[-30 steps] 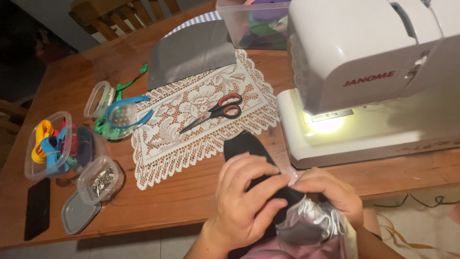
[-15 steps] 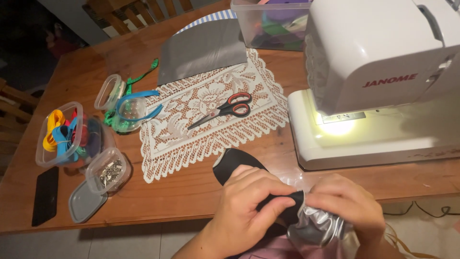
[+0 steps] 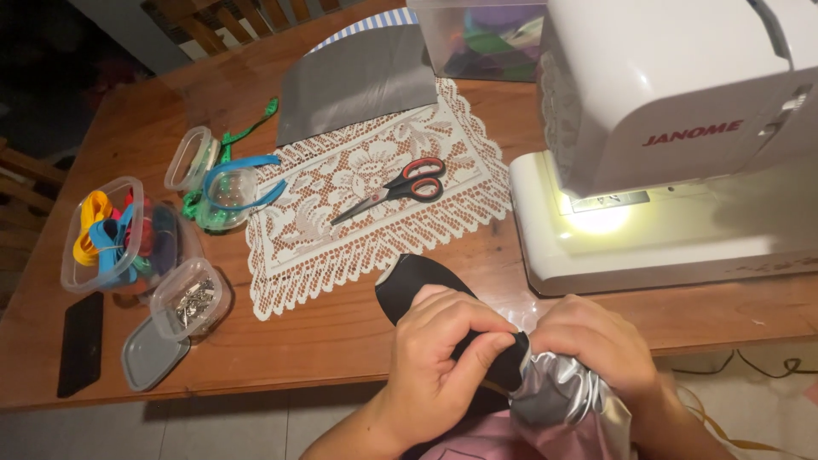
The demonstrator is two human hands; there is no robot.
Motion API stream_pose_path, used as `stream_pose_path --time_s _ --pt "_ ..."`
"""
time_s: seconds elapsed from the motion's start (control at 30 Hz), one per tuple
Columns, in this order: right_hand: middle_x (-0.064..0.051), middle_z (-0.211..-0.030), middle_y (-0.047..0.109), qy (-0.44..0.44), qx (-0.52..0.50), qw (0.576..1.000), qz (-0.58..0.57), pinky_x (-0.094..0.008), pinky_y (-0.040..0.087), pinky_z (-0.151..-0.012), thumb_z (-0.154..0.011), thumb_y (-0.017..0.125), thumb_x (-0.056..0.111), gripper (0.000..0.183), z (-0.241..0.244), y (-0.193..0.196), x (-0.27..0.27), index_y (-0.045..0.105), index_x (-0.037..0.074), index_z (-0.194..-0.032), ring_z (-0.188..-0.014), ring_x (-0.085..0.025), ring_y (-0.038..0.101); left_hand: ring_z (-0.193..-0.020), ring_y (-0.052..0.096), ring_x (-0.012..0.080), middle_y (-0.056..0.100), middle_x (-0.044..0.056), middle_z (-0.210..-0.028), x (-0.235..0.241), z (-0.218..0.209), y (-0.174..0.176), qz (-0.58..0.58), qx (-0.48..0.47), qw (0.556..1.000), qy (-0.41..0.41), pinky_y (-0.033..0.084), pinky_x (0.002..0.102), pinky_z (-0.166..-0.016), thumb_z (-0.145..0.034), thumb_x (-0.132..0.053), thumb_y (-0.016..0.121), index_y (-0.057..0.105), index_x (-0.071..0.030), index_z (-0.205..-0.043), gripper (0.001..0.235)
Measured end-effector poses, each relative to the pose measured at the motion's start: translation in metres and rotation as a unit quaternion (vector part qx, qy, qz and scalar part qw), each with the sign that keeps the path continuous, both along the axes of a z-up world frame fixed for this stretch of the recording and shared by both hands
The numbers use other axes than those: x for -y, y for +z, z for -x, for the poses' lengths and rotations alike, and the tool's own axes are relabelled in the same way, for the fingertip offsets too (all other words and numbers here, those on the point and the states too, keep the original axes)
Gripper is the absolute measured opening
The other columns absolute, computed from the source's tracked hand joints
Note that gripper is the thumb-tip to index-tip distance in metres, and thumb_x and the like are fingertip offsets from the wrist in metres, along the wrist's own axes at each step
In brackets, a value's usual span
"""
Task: Trimming excess fabric with scissors and turning the sewn piece inside out to reveal the finished side.
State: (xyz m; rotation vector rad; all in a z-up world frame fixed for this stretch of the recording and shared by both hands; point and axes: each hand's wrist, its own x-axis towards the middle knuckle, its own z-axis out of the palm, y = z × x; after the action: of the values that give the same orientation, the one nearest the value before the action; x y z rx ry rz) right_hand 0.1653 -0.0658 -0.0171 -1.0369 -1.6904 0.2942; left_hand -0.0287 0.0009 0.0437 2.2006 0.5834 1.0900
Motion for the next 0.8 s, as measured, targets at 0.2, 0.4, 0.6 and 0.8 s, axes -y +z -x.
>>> stream_pose_path --time_s 0.2,0.4,0.6,0.8 --pt "-0.001 -0.088 0.068 0.071 -0.014 0.997 0.031 -0.026 0.051 -0.074 -0.101 0.05 0.027 0.027 -0.005 0.012 -0.004 0.072 0.011 -0.096 -0.078 -0.015 0.067 -0.075 0.067 0.0203 0.071 0.001 -0.085 0.0 0.0 0.004 -0.007 -0.004 1.0 0.005 0.043 0.035 -0.083 -0.103 -0.021 0.058 0.064 -0.011 -0.094 0.014" --pt "-0.01 -0.083 0.069 -0.078 -0.009 0.996 -0.034 -0.031 0.054 -0.075 -0.095 0.055 0.021 0.024 0.009 0.002 0.009 0.074 0.007 -0.088 -0.073 -0.02 0.069 -0.074 0.064 0.0225 0.069 0.002 -0.086 -0.001 -0.001 0.004 -0.035 0.003 0.999 0.021 0.043 0.037 -0.083 -0.102 -0.015 0.059 0.062 -0.009 -0.093 0.01" --pt "-0.012 -0.093 0.07 -0.111 -0.045 0.993 -0.017 -0.033 0.054 -0.086 -0.09 0.063 0.022 0.021 0.013 0.007 0.012 0.073 0.004 -0.097 -0.086 -0.021 0.071 -0.072 0.062 0.0233 0.068 0.003 -0.084 -0.001 -0.005 0.002 -0.082 0.023 0.995 0.059 0.044 0.038 -0.082 -0.101 -0.014 0.056 0.061 -0.008 -0.092 0.013" --pt "-0.015 -0.098 0.076 -0.079 -0.102 0.991 0.04 -0.025 0.057 -0.08 -0.09 0.063 0.018 0.024 0.012 -0.003 0.007 0.075 0.001 -0.102 -0.087 -0.02 0.075 -0.096 0.071 0.0291 0.072 0.009 -0.102 0.001 -0.01 -0.002 -0.142 0.044 0.988 0.047 0.05 0.043 -0.094 -0.104 -0.014 0.057 0.067 -0.006 -0.107 0.013"
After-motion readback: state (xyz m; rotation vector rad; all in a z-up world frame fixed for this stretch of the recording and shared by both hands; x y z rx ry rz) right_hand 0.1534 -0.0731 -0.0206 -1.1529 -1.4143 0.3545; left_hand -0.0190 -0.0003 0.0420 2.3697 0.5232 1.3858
